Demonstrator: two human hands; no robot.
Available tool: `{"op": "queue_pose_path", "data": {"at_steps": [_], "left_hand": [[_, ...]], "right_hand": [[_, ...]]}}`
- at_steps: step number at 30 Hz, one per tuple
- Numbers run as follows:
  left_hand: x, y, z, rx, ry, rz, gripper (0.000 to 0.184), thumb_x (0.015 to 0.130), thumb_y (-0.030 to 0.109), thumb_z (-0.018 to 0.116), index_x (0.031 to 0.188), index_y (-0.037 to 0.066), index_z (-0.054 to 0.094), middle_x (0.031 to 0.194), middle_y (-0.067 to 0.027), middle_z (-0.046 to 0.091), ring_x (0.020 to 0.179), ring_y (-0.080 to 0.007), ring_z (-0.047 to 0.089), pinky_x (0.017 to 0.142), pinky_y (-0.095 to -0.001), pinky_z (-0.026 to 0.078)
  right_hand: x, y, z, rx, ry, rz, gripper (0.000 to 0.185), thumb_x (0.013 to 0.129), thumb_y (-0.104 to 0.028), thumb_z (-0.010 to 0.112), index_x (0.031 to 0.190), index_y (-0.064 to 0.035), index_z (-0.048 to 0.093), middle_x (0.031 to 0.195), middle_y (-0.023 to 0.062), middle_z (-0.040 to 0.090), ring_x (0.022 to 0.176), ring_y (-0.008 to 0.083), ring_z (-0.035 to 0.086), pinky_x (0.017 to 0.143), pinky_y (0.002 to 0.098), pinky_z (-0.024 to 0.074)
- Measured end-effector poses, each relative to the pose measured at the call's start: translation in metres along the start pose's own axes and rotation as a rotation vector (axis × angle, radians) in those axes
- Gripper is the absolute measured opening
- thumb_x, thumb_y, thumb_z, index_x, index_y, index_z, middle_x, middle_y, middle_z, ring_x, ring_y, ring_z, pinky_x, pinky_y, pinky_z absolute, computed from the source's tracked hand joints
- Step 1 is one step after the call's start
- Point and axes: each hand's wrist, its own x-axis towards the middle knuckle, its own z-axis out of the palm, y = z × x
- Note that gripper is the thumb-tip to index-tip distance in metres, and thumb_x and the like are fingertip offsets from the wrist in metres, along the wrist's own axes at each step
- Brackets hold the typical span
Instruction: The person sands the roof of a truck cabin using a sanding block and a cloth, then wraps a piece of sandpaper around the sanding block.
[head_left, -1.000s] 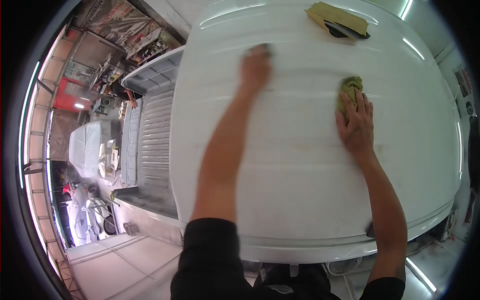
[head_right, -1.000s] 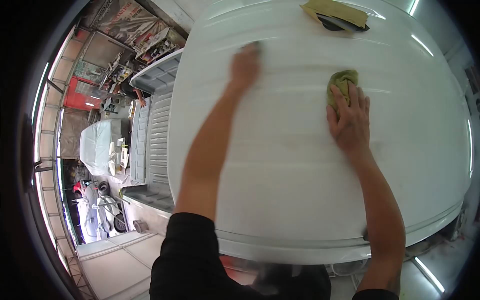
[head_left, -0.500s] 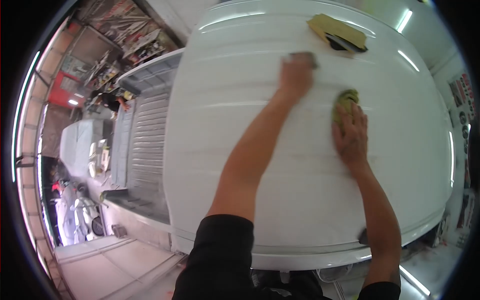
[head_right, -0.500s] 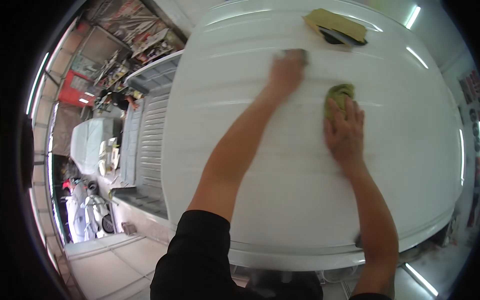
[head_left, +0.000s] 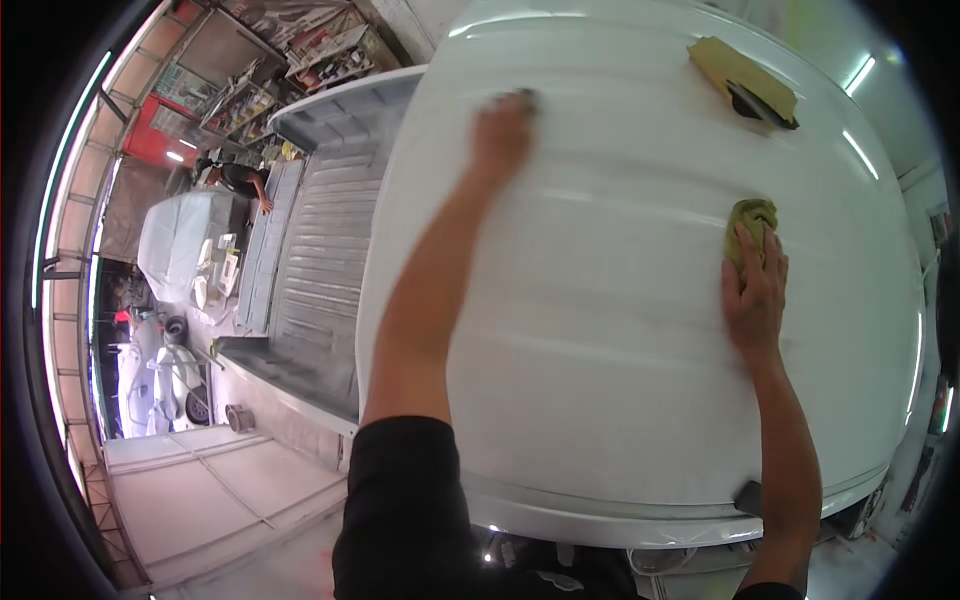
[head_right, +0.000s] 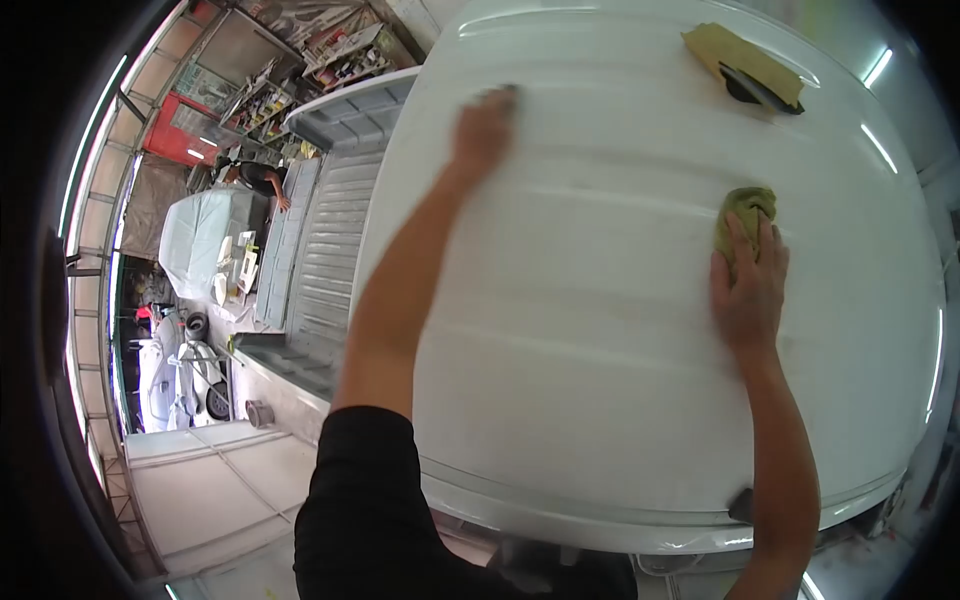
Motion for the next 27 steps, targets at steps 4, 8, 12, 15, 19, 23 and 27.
{"op": "queue_pose_path", "data": {"at_steps": [4,8,12,15,19,23,27], "left_hand": [[-0.004,-0.057,-0.057,0.108,-0.205,-0.416,0.032,0.104,0.021,0.046,0.120,0.002,0.066,0.116,-0.0178,0.069,0.107,-0.0390,0.065,0.095,-0.0507,0.051],[0.004,0.055,-0.003,0.081,-0.054,0.029,0.028,0.099,0.017,0.052,0.115,-0.002,0.065,0.109,-0.0214,0.068,0.105,-0.0382,0.064,0.093,-0.0472,0.051],[0.022,0.220,0.040,-0.132,0.233,0.207,0.040,0.093,0.014,0.055,0.128,-0.003,0.060,0.113,-0.0190,0.067,0.106,-0.0358,0.063,0.100,-0.0495,0.049],[-0.011,0.149,0.008,-0.094,-0.091,0.119,0.045,0.094,0.013,0.053,0.138,0.003,0.058,0.126,-0.0184,0.068,0.098,-0.0368,0.066,0.094,-0.0482,0.052],[-0.047,0.024,-0.085,0.020,-0.182,-0.167,0.034,0.099,0.012,0.052,0.128,-0.001,0.065,0.132,-0.0219,0.066,0.121,-0.0360,0.063,0.104,-0.0502,0.047],[-0.005,0.163,-0.034,-0.210,-0.060,0.044,0.032,0.098,0.013,0.052,0.121,-0.006,0.062,0.116,-0.0244,0.067,0.105,-0.0393,0.063,0.096,-0.0504,0.047],[0.012,0.239,0.002,-0.224,0.223,0.314,0.033,0.092,0.006,0.051,0.123,0.000,0.063,0.120,-0.0235,0.068,0.106,-0.0389,0.065,0.092,-0.0531,0.048]], "right_hand": [[-0.008,0.004,0.005,-0.002,0.012,-0.030,0.053,0.093,-0.016,0.067,0.144,-0.0120,0.057,0.150,0.0222,0.047,0.136,0.0452,0.045,0.113,0.0531,0.0397],[-0.002,0.006,0.001,-0.017,0.032,-0.038,0.051,0.094,-0.018,0.065,0.144,-0.0101,0.057,0.149,0.0235,0.047,0.136,0.0461,0.045,0.117,0.0556,0.0330],[-0.004,0.007,0.001,-0.011,0.037,-0.023,0.050,0.094,-0.018,0.066,0.142,-0.0116,0.058,0.149,0.0231,0.048,0.137,0.0456,0.045,0.117,0.0578,0.0335],[-0.007,0.012,0.005,-0.015,0.049,-0.033,0.050,0.094,-0.020,0.066,0.142,-0.0129,0.058,0.150,0.0228,0.047,0.137,0.0467,0.044,0.116,0.0602,0.0340],[-0.004,0.008,0.004,-0.012,0.035,0.017,0.050,0.095,-0.024,0.065,0.143,-0.0135,0.057,0.150,0.0231,0.047,0.137,0.0490,0.043,0.117,0.0617,0.0331],[0.004,0.008,-0.001,0.013,0.037,0.043,0.051,0.095,-0.027,0.065,0.144,-0.0141,0.057,0.151,0.0228,0.046,0.138,0.0498,0.042,0.118,0.0617,0.0321],[0.002,0.008,0.003,-0.004,0.033,0.022,0.051,0.095,-0.027,0.065,0.144,-0.0156,0.057,0.151,0.0222,0.046,0.138,0.0494,0.042,0.118,0.0613,0.0323]]}}
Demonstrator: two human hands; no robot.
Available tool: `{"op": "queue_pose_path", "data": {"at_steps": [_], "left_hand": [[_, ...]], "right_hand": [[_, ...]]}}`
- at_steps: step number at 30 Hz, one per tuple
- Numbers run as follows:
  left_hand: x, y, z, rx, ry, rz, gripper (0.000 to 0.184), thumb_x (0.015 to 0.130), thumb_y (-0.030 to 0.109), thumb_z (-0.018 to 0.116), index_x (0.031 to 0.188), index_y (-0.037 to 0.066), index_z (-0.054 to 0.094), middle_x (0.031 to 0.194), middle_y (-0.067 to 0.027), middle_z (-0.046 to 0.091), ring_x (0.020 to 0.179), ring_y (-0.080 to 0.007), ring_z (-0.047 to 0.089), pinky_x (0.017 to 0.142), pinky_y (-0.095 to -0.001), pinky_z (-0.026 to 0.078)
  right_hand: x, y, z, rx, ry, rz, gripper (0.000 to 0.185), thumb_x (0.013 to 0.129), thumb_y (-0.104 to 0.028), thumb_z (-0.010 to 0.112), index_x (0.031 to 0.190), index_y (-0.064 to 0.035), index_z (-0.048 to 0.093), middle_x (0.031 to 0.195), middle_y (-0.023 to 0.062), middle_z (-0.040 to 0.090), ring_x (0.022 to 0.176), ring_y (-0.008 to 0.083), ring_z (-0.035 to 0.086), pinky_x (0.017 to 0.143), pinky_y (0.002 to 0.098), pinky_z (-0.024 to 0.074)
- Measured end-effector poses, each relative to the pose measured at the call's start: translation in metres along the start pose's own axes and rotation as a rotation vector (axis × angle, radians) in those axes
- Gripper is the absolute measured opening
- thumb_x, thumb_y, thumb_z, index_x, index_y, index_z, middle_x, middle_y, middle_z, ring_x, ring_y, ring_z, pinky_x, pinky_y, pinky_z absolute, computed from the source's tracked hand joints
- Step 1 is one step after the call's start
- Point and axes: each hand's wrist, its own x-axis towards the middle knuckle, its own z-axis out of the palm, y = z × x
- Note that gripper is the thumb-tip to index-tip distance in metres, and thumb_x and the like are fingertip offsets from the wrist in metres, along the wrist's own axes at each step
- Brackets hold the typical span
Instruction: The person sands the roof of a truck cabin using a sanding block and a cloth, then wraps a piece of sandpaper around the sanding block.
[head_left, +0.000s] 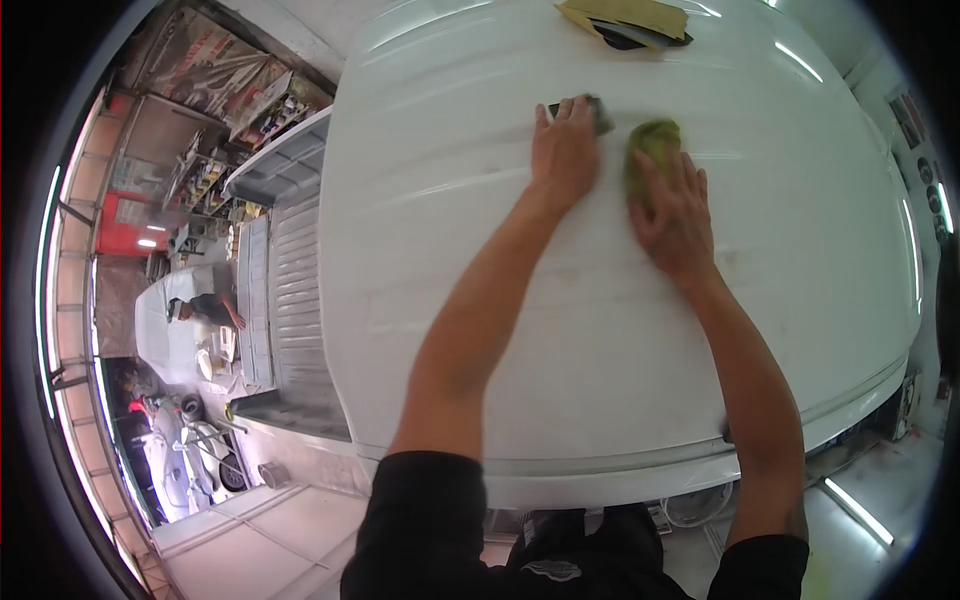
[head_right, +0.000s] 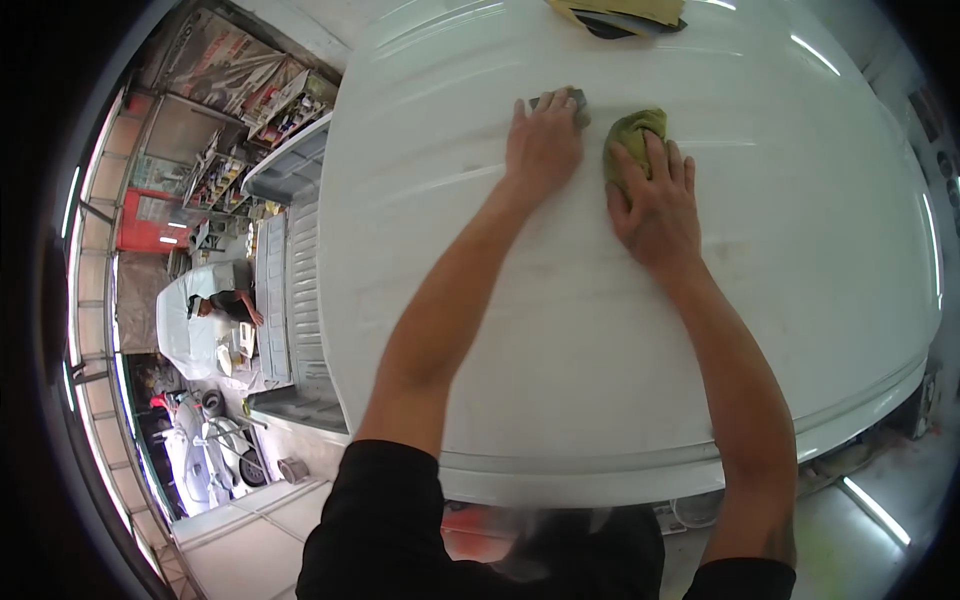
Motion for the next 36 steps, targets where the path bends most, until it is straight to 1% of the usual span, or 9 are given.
{"op": "queue_pose_path", "data": {"at_steps": [3,6,16,20,27,28,32,34,36], "left_hand": [[-0.034,-0.069,-0.062,0.051,-0.457,-0.312,0.043,0.100,0.016,0.049,0.140,0.001,0.056,0.141,-0.0213,0.062,0.120,-0.0380,0.064,0.108,-0.0598,0.041],[-0.080,-0.161,-0.145,0.250,-0.437,-0.471,0.036,0.100,0.015,0.052,0.131,-0.001,0.062,0.132,-0.0206,0.067,0.116,-0.0362,0.066,0.102,-0.0497,0.048],[0.054,-0.033,0.042,-0.029,-0.318,-0.098,0.041,0.101,0.017,0.044,0.135,-0.001,0.060,0.139,-0.0221,0.062,0.130,-0.0404,0.056,0.114,-0.0524,0.041],[0.007,-0.148,-0.056,0.046,-0.421,-0.565,0.040,0.107,0.026,0.039,0.123,0.000,0.066,0.125,-0.0232,0.069,0.117,-0.0410,0.064,0.103,-0.0495,0.049],[0.056,-0.058,0.038,0.102,-0.222,-0.174,0.029,0.095,0.016,0.053,0.111,-0.005,0.064,0.112,-0.0247,0.068,0.108,-0.0407,0.065,0.097,-0.0497,0.051],[0.050,-0.050,0.082,0.147,0.092,-0.063,0.032,0.095,0.016,0.052,0.114,-0.007,0.064,0.116,-0.0239,0.068,0.111,-0.0406,0.065,0.100,-0.0496,0.051],[0.034,-0.080,0.014,0.015,-0.447,-0.286,0.040,0.096,0.012,0.047,0.132,-0.001,0.060,0.135,-0.0221,0.063,0.119,-0.0391,0.061,0.105,-0.0496,0.048],[-0.028,-0.158,-0.019,0.139,-0.139,-0.241,0.030,0.099,0.015,0.049,0.119,0.001,0.066,0.124,-0.0211,0.067,0.119,-0.0379,0.062,0.101,-0.0513,0.047],[-0.018,-0.174,-0.097,0.125,-0.485,-0.701,0.033,0.102,0.018,0.048,0.125,0.004,0.067,0.139,-0.0176,0.063,0.127,-0.0311,0.060,0.106,-0.0492,0.044]], "right_hand": [[0.002,0.001,-0.001,0.017,0.009,-0.023,0.050,0.095,-0.027,0.064,0.144,-0.0167,0.057,0.151,0.0220,0.046,0.137,0.0493,0.043,0.118,0.0616,0.0328],[0.005,-0.003,-0.003,0.025,0.031,0.008,0.050,0.095,-0.027,0.064,0.144,-0.0170,0.057,0.151,0.0219,0.046,0.137,0.0490,0.044,0.117,0.0623,0.0333],[0.019,-0.007,-0.006,0.028,-0.025,0.006,0.050,0.095,-0.026,0.065,0.143,-0.0166,0.057,0.151,0.0228,0.045,0.140,0.0507,0.041,0.119,0.0631,0.0311],[0.015,-0.005,-0.007,0.074,-0.010,0.023,0.051,0.094,-0.026,0.066,0.143,-0.0165,0.058,0.152,0.0235,0.044,0.140,0.0513,0.041,0.119,0.0642,0.0304],[0.024,-0.005,-0.003,0.022,-0.001,-0.001,0.053,0.092,-0.025,0.067,0.143,-0.0151,0.057,0.152,0.0241,0.044,0.138,0.0514,0.042,0.118,0.0645,0.0305],[0.025,-0.006,0.001,0.019,-0.006,0.005,0.053,0.092,-0.025,0.067,0.143,-0.0149,0.057,0.152,0.0240,0.044,0.138,0.0512,0.042,0.118,0.0642,0.0306],[0.030,-0.006,0.010,0.014,-0.025,-0.017,0.052,0.093,-0.024,0.066,0.144,-0.0145,0.057,0.152,0.0239,0.044,0.139,0.0510,0.041,0.119,0.0629,0.0310],[0.024,-0.002,0.010,0.035,-0.022,-0.016,0.051,0.094,-0.024,0.066,0.143,-0.0145,0.057,0.151,0.0238,0.045,0.139,0.0510,0.041,0.118,0.0631,0.0314],[0.022,-0.001,0.007,0.035,0.000,-0.001,0.050,0.093,-0.024,0.067,0.142,-0.0143,0.058,0.150,0.0238,0.045,0.138,0.0510,0.042,0.118,0.0635,0.0319]]}}
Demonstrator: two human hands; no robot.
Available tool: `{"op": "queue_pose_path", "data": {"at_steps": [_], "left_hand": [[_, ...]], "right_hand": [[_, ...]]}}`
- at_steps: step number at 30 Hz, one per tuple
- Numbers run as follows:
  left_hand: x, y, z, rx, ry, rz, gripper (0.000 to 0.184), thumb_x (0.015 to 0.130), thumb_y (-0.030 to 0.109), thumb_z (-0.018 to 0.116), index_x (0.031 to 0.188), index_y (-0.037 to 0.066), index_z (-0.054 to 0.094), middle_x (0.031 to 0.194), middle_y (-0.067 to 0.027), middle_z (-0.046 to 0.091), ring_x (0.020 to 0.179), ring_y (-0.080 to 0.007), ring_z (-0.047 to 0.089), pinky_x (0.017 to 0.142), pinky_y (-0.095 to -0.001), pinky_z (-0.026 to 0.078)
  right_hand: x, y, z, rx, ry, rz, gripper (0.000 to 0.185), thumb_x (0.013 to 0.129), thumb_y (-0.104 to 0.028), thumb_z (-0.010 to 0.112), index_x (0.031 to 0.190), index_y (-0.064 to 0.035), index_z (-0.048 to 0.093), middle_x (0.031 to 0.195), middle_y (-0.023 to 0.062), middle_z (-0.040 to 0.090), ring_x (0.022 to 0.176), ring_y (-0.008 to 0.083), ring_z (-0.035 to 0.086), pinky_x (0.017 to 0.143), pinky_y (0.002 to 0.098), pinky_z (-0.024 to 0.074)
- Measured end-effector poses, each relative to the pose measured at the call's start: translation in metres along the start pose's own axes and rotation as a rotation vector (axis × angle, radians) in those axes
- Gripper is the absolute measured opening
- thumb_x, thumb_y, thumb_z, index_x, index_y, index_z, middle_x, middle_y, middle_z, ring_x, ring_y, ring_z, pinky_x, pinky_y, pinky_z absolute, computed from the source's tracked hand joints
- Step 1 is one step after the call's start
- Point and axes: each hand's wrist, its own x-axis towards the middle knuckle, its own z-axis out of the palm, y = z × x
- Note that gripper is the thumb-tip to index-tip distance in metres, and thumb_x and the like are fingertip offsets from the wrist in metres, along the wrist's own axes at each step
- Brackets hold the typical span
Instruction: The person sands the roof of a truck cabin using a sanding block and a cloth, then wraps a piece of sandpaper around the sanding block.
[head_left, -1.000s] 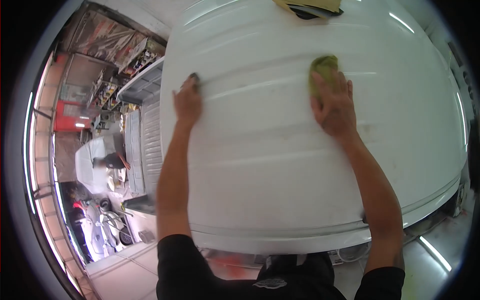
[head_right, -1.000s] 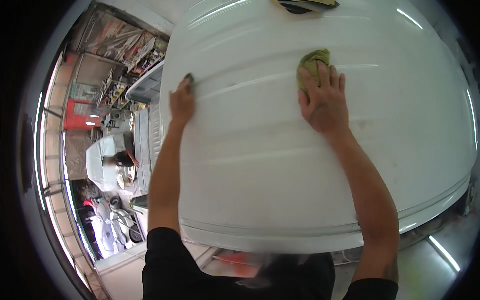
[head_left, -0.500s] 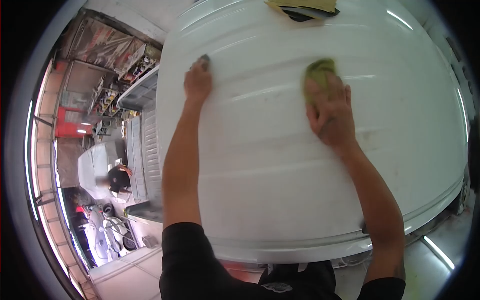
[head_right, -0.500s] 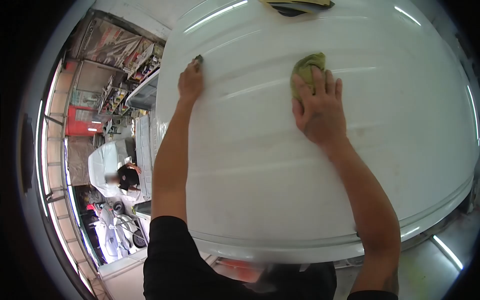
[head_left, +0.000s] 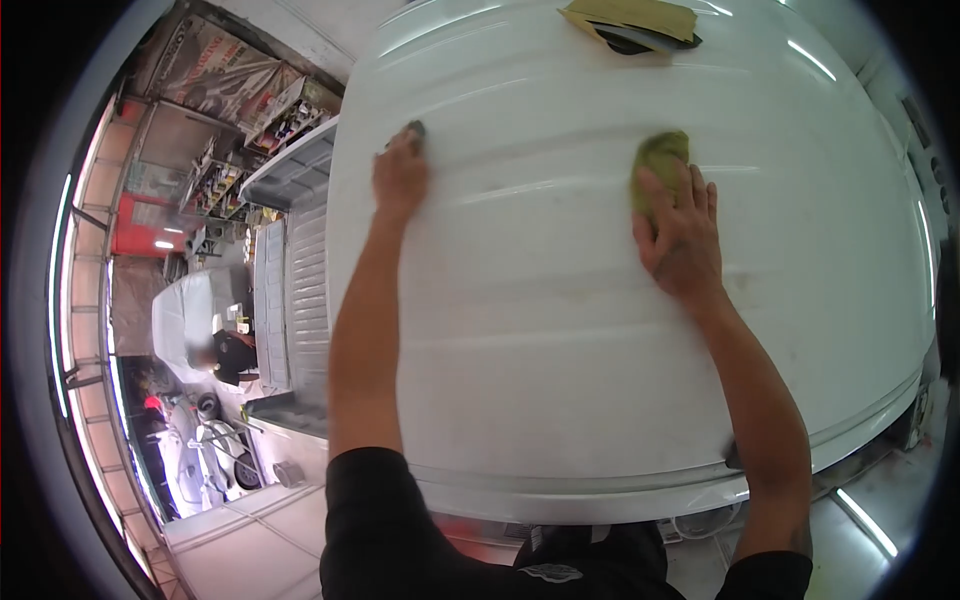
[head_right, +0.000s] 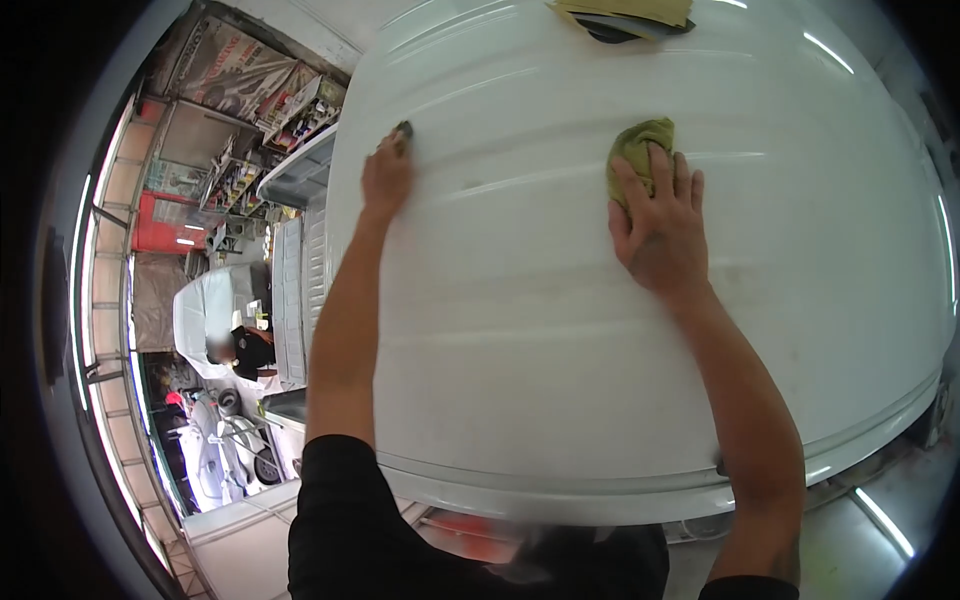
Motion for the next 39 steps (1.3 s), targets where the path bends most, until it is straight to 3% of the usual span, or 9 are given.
{"op": "queue_pose_path", "data": {"at_steps": [6,8,16,22,27,30,34,36,39], "left_hand": [[0.004,0.172,0.131,-0.094,0.441,0.648,0.041,0.091,0.016,0.057,0.125,-0.006,0.064,0.135,-0.0266,0.062,0.129,-0.0400,0.056,0.115,-0.0501,0.039],[-0.002,0.259,0.119,-0.033,0.153,0.566,0.043,0.091,0.018,0.053,0.128,-0.002,0.062,0.132,-0.0220,0.065,0.131,-0.0375,0.056,0.115,-0.0524,0.039],[-0.047,-0.025,0.004,0.028,0.123,0.172,0.036,0.098,0.012,0.053,0.129,-0.004,0.063,0.125,-0.0238,0.067,0.120,-0.0327,0.063,0.103,-0.0488,0.049],[-0.055,0.175,0.110,-0.085,0.492,0.706,0.036,0.097,0.011,0.051,0.129,0.000,0.063,0.129,-0.0243,0.065,0.119,-0.0418,0.060,0.102,-0.0530,0.049],[-0.065,0.113,0.053,-0.033,0.084,0.433,0.041,0.099,0.016,0.052,0.138,0.004,0.059,0.135,-0.0217,0.064,0.120,-0.0374,0.063,0.099,-0.0481,0.050],[-0.060,-0.024,0.014,-0.114,0.253,0.323,0.036,0.097,0.011,0.053,0.130,-0.001,0.063,0.118,-0.0232,0.069,0.106,-0.0398,0.065,0.096,-0.0503,0.051],[-0.025,0.042,0.047,0.029,0.215,0.153,0.028,0.093,0.011,0.056,0.116,-0.004,0.065,0.111,-0.0240,0.068,0.108,-0.0413,0.064,0.099,-0.0499,0.049],[-0.006,0.128,0.093,-0.132,0.350,0.581,0.033,0.089,0.009,0.058,0.118,-0.007,0.064,0.118,-0.0254,0.067,0.113,-0.0423,0.062,0.103,-0.0509,0.047],[0.020,0.191,0.125,-0.071,0.312,0.520,0.034,0.094,0.013,0.051,0.122,-0.001,0.063,0.121,-0.0227,0.067,0.114,-0.0396,0.062,0.103,-0.0500,0.048]], "right_hand": [[-0.005,-0.004,-0.004,0.015,-0.019,0.008,0.050,0.094,-0.024,0.066,0.142,-0.0137,0.058,0.151,0.0242,0.045,0.139,0.0516,0.041,0.118,0.0642,0.0311],[-0.005,0.000,-0.002,0.007,0.012,0.018,0.050,0.094,-0.024,0.066,0.142,-0.0132,0.058,0.151,0.0243,0.045,0.138,0.0515,0.042,0.118,0.0637,0.0309],[-0.012,0.002,-0.011,0.019,0.012,0.015,0.049,0.095,-0.024,0.065,0.142,-0.0132,0.058,0.150,0.0243,0.045,0.138,0.0516,0.042,0.118,0.0630,0.0310],[-0.022,-0.003,-0.015,0.018,0.004,0.031,0.049,0.095,-0.025,0.065,0.142,-0.0144,0.057,0.149,0.0240,0.047,0.140,0.0515,0.041,0.118,0.0629,0.0315],[-0.025,0.000,-0.010,0.011,0.012,0.014,0.048,0.095,-0.024,0.065,0.141,-0.0148,0.057,0.149,0.0230,0.047,0.139,0.0499,0.042,0.118,0.0630,0.0316],[-0.021,-0.001,-0.017,0.027,0.031,0.010,0.048,0.094,-0.024,0.065,0.141,-0.0149,0.057,0.149,0.0228,0.047,0.137,0.0493,0.043,0.118,0.0631,0.0318],[-0.019,-0.006,-0.005,0.033,0.010,0.017,0.049,0.094,-0.023,0.066,0.142,-0.0148,0.057,0.149,0.0233,0.047,0.137,0.0483,0.043,0.118,0.0626,0.0326],[-0.017,0.000,-0.008,-0.004,0.013,0.026,0.050,0.094,-0.023,0.066,0.142,-0.0144,0.057,0.149,0.0233,0.047,0.138,0.0476,0.043,0.118,0.0618,0.0327],[-0.011,0.001,-0.006,-0.041,0.002,-0.013,0.050,0.094,-0.022,0.066,0.142,-0.0129,0.057,0.149,0.0231,0.046,0.138,0.0469,0.043,0.118,0.0602,0.0324]]}}
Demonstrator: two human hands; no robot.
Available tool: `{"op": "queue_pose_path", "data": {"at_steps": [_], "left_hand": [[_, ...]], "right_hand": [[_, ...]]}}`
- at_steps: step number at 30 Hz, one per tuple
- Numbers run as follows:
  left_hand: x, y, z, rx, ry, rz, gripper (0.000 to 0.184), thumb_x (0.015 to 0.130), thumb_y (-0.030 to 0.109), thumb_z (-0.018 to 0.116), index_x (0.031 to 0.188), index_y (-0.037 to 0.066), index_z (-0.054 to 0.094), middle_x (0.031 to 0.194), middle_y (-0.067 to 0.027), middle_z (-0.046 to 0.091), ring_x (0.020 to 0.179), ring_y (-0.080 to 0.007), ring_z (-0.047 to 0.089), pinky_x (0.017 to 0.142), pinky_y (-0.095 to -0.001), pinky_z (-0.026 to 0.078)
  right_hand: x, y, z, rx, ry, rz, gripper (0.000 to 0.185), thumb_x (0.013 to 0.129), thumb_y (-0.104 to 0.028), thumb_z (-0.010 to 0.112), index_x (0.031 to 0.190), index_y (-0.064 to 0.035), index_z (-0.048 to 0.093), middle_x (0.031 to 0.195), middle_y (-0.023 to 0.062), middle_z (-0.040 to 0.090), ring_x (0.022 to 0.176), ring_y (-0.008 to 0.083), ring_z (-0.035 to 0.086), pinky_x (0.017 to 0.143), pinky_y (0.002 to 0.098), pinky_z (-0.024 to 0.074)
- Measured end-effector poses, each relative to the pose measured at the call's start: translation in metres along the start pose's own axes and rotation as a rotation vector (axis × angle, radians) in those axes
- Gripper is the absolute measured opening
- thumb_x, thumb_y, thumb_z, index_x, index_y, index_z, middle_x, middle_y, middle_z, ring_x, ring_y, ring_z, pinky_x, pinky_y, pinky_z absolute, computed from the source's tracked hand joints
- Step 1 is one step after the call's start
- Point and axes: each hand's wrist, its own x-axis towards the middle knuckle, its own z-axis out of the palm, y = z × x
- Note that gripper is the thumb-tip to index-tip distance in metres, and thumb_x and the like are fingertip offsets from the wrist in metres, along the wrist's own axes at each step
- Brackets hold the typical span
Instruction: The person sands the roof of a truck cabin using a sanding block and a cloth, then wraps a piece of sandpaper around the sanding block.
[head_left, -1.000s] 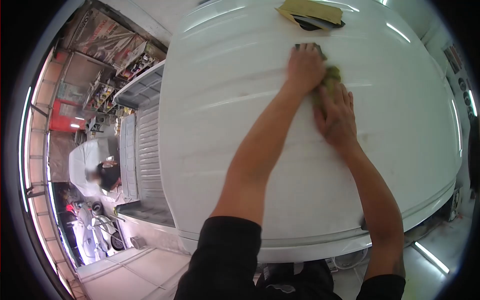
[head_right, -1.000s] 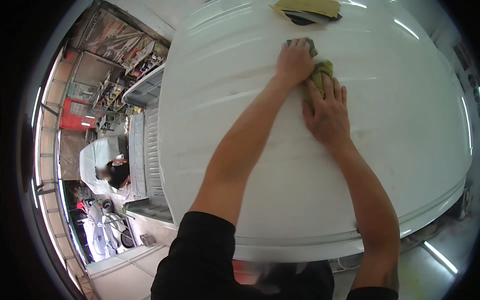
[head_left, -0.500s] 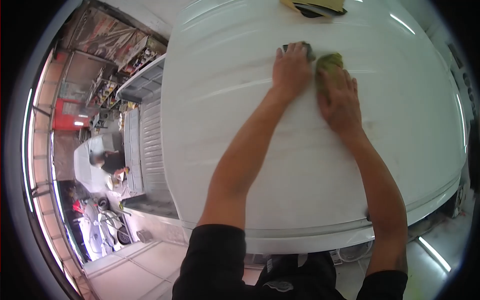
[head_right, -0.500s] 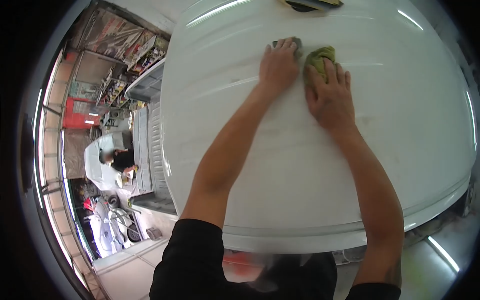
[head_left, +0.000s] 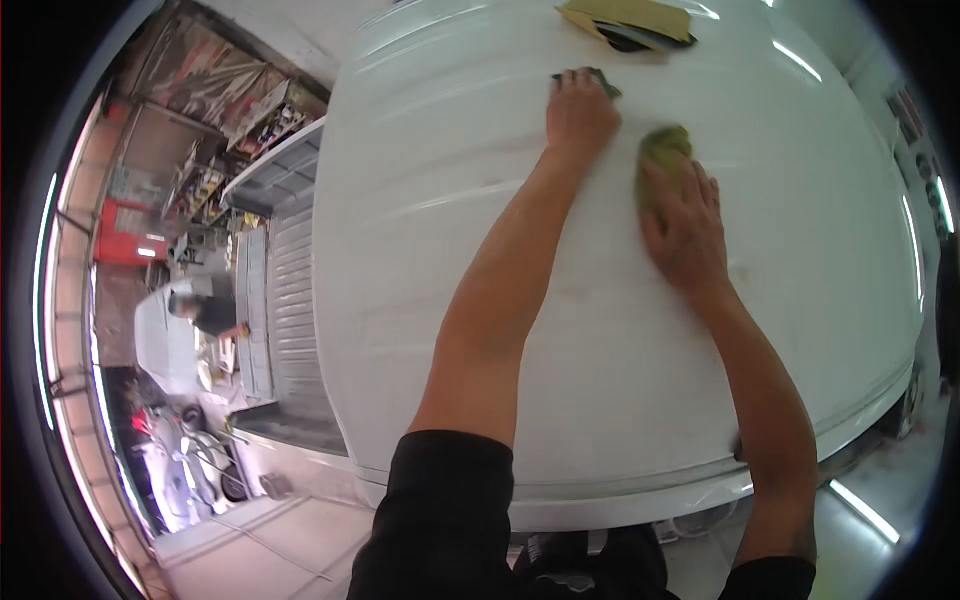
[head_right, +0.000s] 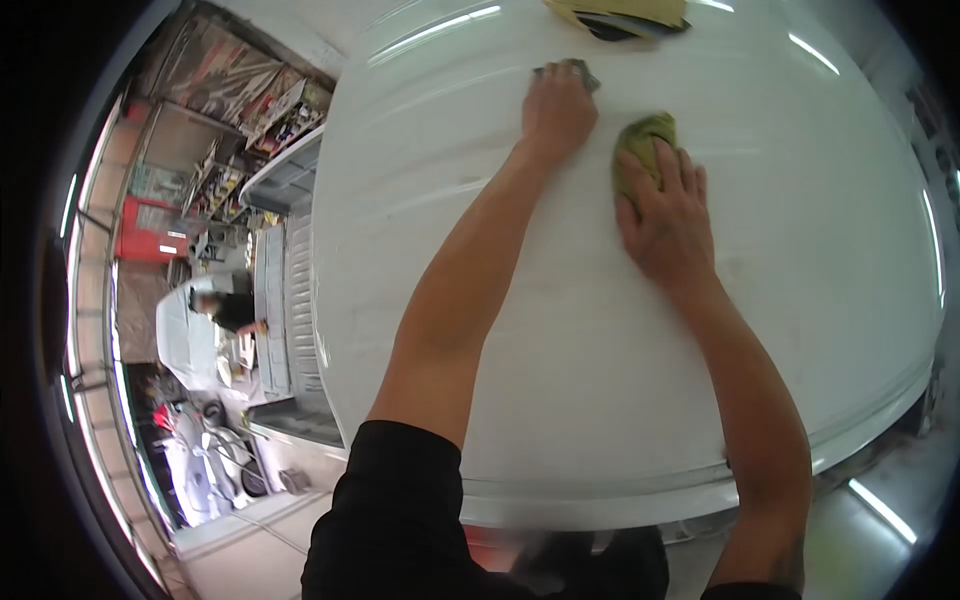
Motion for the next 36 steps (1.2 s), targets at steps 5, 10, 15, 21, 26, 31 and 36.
{"op": "queue_pose_path", "data": {"at_steps": [5,10,15,21,26,31,36], "left_hand": [[-0.076,-0.145,-0.111,0.002,-0.096,-0.215,0.029,0.097,0.013,0.049,0.120,0.005,0.065,0.119,-0.0190,0.070,0.109,-0.0387,0.066,0.094,-0.0514,0.052],[-0.098,-0.151,-0.147,0.155,-0.198,-0.344,0.033,0.097,0.013,0.051,0.124,0.000,0.065,0.125,-0.0206,0.067,0.114,-0.0390,0.063,0.106,-0.0467,0.048],[-0.073,0.008,-0.049,-0.019,0.265,0.099,0.032,0.098,0.014,0.051,0.125,0.003,0.064,0.121,-0.0215,0.066,0.112,-0.0404,0.063,0.100,-0.0488,0.050],[-0.122,0.046,-0.178,-0.374,-0.060,-0.154,0.029,0.101,0.008,0.052,0.126,0.001,0.066,0.126,-0.0209,0.067,0.116,-0.0399,0.061,0.099,-0.0476,0.050],[-0.215,0.013,-0.262,-0.151,-0.107,-0.291,0.036,0.099,0.002,0.053,0.133,-0.002,0.063,0.141,-0.0195,0.061,0.130,-0.0366,0.057,0.109,-0.0428,0.046],[-0.226,0.008,-0.251,-0.073,-0.159,-0.215,0.035,0.100,0.004,0.053,0.133,-0.004,0.062,0.143,-0.0214,0.059,0.131,-0.0397,0.056,0.110,-0.0427,0.045],[-0.220,0.010,-0.241,-0.176,-0.189,-0.328,0.034,0.106,0.011,0.052,0.135,-0.003,0.062,0.146,-0.0221,0.058,0.138,-0.0350,0.054,0.112,-0.0408,0.046]], "right_hand": [[-0.012,-0.006,-0.004,0.003,0.010,-0.009,0.049,0.095,-0.022,0.066,0.141,-0.0100,0.058,0.150,0.0227,0.047,0.138,0.0462,0.043,0.118,0.0586,0.0323],[-0.022,-0.006,-0.015,0.007,0.014,0.010,0.049,0.095,-0.023,0.066,0.142,-0.0111,0.058,0.150,0.0227,0.047,0.138,0.0461,0.043,0.117,0.0571,0.0338],[-0.030,-0.008,-0.025,-0.045,0.036,-0.015,0.049,0.094,-0.022,0.066,0.141,-0.0115,0.058,0.148,0.0235,0.048,0.136,0.0463,0.044,0.116,0.0569,0.0347],[-0.042,-0.001,-0.020,0.038,0.094,-0.031,0.048,0.093,-0.023,0.066,0.140,-0.0128,0.060,0.146,0.0223,0.050,0.134,0.0457,0.048,0.116,0.0581,0.0349],[-0.047,-0.007,-0.029,0.069,0.160,0.002,0.045,0.094,-0.027,0.064,0.137,-0.0140,0.063,0.142,0.0206,0.054,0.131,0.0440,0.051,0.115,0.0602,0.0340],[-0.048,-0.005,-0.017,0.065,0.164,0.031,0.045,0.096,-0.032,0.062,0.138,-0.0152,0.063,0.137,0.0183,0.057,0.130,0.0425,0.053,0.114,0.0612,0.0345],[-0.045,-0.004,-0.017,0.110,0.099,0.089,0.045,0.101,-0.034,0.059,0.139,-0.0094,0.061,0.148,0.0178,0.052,0.138,0.0384,0.048,0.117,0.0575,0.0370]]}}
